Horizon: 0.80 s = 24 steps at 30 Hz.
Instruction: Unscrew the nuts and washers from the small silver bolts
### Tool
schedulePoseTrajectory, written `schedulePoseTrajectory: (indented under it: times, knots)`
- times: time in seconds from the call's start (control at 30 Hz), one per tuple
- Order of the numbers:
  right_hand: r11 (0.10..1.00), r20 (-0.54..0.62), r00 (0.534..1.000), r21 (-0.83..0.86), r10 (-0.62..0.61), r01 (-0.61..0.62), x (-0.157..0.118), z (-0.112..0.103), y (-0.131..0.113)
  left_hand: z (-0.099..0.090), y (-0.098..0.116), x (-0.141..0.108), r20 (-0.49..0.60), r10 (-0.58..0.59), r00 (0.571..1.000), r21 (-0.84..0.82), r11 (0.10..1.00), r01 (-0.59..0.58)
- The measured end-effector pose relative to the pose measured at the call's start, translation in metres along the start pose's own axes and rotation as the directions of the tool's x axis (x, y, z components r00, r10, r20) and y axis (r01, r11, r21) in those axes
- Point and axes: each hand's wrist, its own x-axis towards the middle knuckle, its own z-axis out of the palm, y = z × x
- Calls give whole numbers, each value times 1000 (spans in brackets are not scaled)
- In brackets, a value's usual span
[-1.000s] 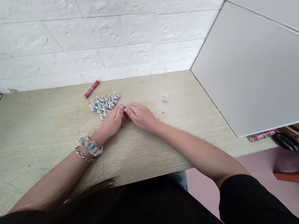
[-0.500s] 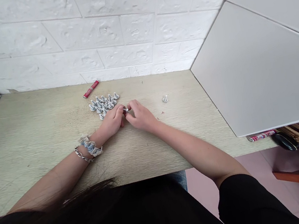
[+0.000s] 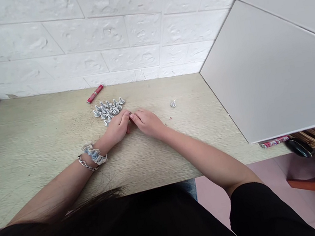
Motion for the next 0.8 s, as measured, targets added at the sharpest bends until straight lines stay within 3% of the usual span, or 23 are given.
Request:
schedulePoseTrajectory:
  times: [0.23, 0.8]
  knots:
    - [999, -49, 998, 32, 30, -29, -2, 3, 2, 0, 1, -1, 19, -10, 1000, -18, 1000, 11]
    - [998, -1, 999, -58, 32, -32, -1, 0, -4, 2, -2, 1, 10, 26, 1000, 19, 999, -27]
